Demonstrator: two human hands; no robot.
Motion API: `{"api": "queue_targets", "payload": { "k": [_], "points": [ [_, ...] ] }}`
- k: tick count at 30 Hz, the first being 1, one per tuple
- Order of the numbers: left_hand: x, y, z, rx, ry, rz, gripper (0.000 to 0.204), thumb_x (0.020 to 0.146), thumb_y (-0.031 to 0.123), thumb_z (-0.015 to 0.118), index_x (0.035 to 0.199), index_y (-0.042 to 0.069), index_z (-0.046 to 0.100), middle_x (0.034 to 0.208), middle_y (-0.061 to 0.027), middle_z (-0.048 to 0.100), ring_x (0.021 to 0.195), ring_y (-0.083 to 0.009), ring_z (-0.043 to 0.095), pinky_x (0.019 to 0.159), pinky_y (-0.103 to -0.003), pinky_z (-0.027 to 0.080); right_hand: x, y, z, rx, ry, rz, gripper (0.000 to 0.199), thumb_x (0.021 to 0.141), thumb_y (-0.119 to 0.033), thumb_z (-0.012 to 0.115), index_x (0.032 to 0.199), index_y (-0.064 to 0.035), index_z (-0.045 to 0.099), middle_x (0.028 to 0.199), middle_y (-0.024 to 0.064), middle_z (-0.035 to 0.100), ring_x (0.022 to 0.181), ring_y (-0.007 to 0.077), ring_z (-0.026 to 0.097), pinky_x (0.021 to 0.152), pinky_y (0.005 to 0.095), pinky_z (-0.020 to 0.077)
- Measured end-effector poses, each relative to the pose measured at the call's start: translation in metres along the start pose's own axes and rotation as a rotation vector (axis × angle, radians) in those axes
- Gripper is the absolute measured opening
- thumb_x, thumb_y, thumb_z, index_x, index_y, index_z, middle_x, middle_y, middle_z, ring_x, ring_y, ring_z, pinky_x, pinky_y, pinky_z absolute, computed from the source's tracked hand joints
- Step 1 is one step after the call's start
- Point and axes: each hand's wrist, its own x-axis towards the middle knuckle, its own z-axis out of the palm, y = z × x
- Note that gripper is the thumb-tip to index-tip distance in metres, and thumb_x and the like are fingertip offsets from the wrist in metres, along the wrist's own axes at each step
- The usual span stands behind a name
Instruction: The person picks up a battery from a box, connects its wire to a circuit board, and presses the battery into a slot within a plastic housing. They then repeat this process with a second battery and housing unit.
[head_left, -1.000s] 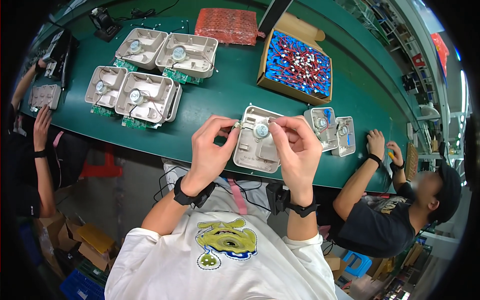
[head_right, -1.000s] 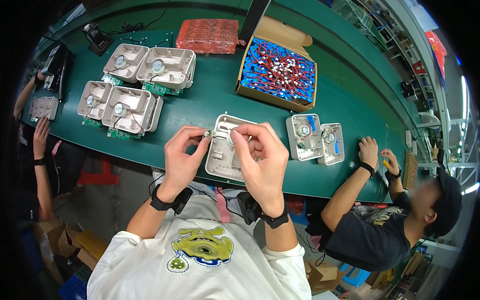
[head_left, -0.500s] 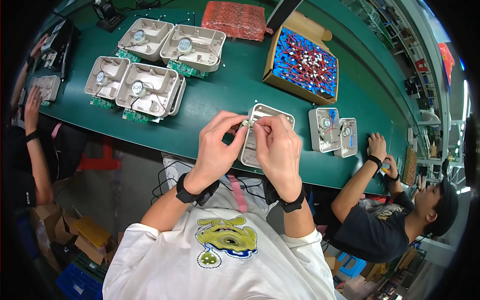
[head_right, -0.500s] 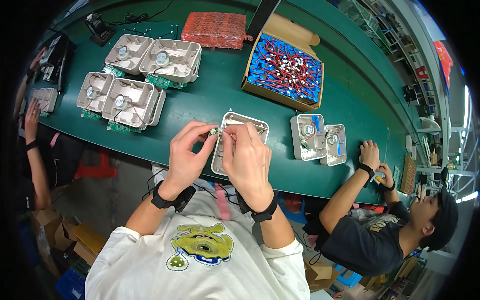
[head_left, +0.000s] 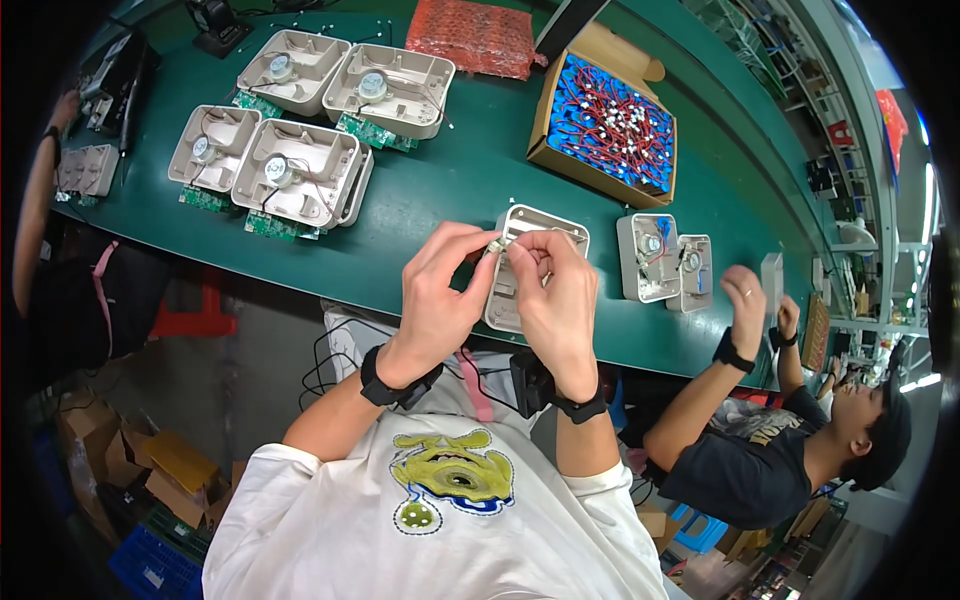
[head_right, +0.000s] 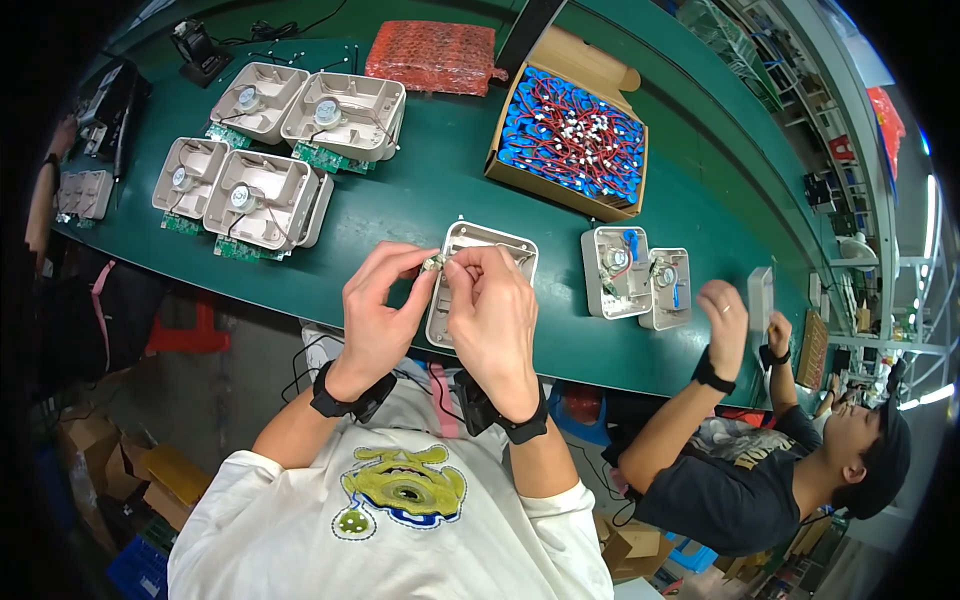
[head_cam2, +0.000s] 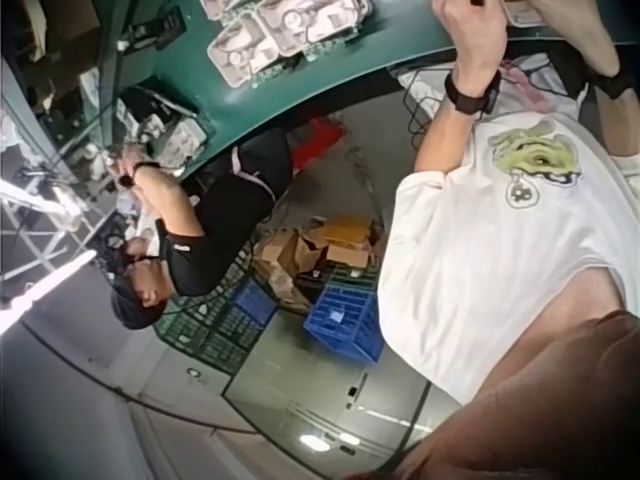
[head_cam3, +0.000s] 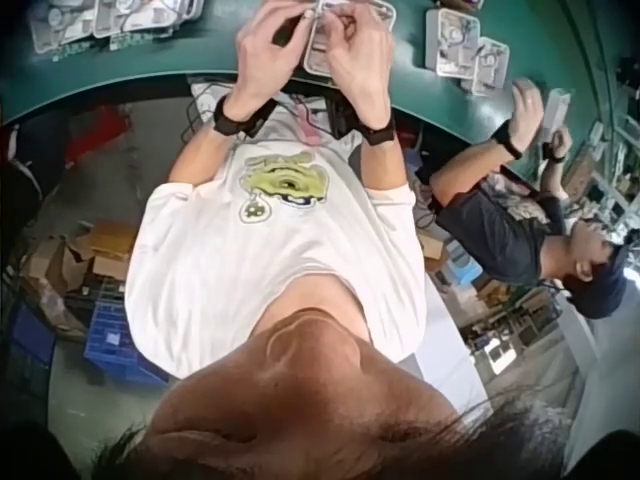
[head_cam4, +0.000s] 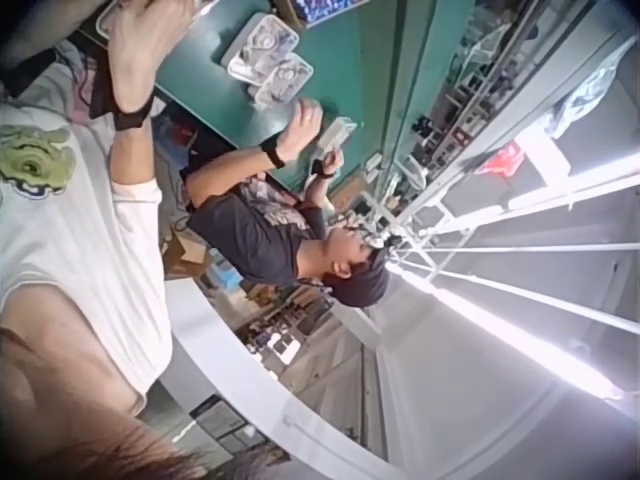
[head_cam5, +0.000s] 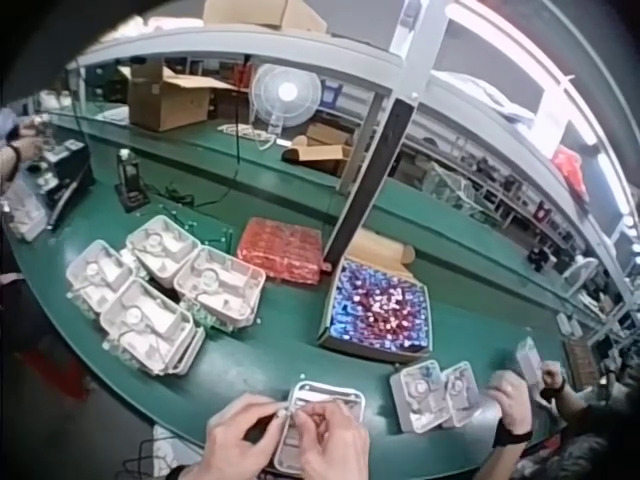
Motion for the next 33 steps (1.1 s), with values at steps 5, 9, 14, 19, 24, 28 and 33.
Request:
{"api": "queue_targets", "payload": {
  "k": [5, 9, 14, 19, 24, 28, 33],
  "points": [
    [-0.004, -0.001, 0.004, -0.059, 0.031, -0.04, 0.024, 0.09, -0.007, 0.074, 0.114, -0.003, 0.073, 0.104, -0.0145, 0.071, 0.086, -0.0265, 0.071, 0.078, -0.035, 0.058, -0.001, 0.001, 0.0, 0.054, -0.024, 0.062, 0.011, 0.098, -0.006, 0.073, 0.1, 0.0045, 0.07, 0.08, 0.0069, 0.069, 0.065, 0.0103, 0.056, 0.059, 0.0313, 0.046],
    [-0.004, -0.003, 0.0, -0.092, 0.02, -0.059, 0.024, 0.09, -0.007, 0.074, 0.113, -0.003, 0.074, 0.104, -0.0146, 0.071, 0.087, -0.0267, 0.072, 0.079, -0.034, 0.058, -0.001, 0.001, 0.001, 0.009, -0.027, 0.034, 0.01, 0.098, -0.006, 0.072, 0.1, 0.0043, 0.07, 0.077, 0.0065, 0.068, 0.065, 0.0096, 0.055, 0.059, 0.0306, 0.0453],
    [-0.001, 0.001, 0.002, -0.053, 0.014, -0.021, 0.025, 0.089, -0.008, 0.074, 0.113, -0.003, 0.074, 0.103, -0.0143, 0.072, 0.089, -0.0268, 0.072, 0.08, -0.034, 0.058, 0.001, -0.001, 0.003, 0.0, -0.004, 0.044, 0.009, 0.097, -0.005, 0.072, 0.1, 0.0036, 0.071, 0.08, 0.0067, 0.069, 0.064, 0.0107, 0.055, 0.058, 0.0308, 0.0452],
    [0.005, -0.001, 0.005, -0.043, -0.016, 0.054, 0.025, 0.089, -0.008, 0.074, 0.114, -0.003, 0.075, 0.102, -0.0146, 0.072, 0.089, -0.0271, 0.072, 0.081, -0.035, 0.057, 0.0, 0.003, 0.009, -0.132, 0.077, -0.042, 0.01, 0.096, -0.006, 0.073, 0.103, 0.002, 0.073, 0.087, 0.01, 0.074, 0.065, 0.0155, 0.061, 0.06, 0.0344, 0.0483],
    [-0.002, -0.015, -0.001, -0.085, 0.027, -0.058, 0.024, 0.091, -0.007, 0.074, 0.115, -0.003, 0.076, 0.104, -0.013, 0.071, 0.09, -0.0231, 0.07, 0.081, -0.032, 0.057, 0.013, -0.011, -0.026, -0.166, 0.055, -0.217, 0.017, 0.095, -0.01, 0.076, 0.11, -0.001, 0.076, 0.092, 0.0139, 0.076, 0.068, 0.0257, 0.068, 0.065, 0.0396, 0.0536],
    [-0.002, -0.013, 0.0, -0.151, 0.019, -0.129, 0.023, 0.093, -0.007, 0.073, 0.116, -0.004, 0.076, 0.106, -0.0112, 0.07, 0.091, -0.0194, 0.069, 0.082, -0.029, 0.057, 0.084, 0.045, -0.096, -0.438, 0.15, -0.186, 0.026, 0.091, -0.009, 0.078, 0.117, -0.0056, 0.078, 0.098, 0.0134, 0.076, 0.077, 0.0327, 0.072, 0.073, 0.0422, 0.0575],
    [0.001, -0.008, 0.003, -0.185, -0.009, -0.148, 0.023, 0.094, -0.006, 0.073, 0.117, -0.004, 0.076, 0.107, -0.01, 0.069, 0.092, -0.017, 0.068, 0.082, -0.028, 0.057, 0.118, 0.082, -0.084, -0.661, 0.092, -0.305, 0.015, 0.092, -0.01, 0.075, 0.107, -0.006, 0.076, 0.089, 0.0139, 0.075, 0.076, 0.0358, 0.073, 0.071, 0.0479, 0.0573]
  ]
}}
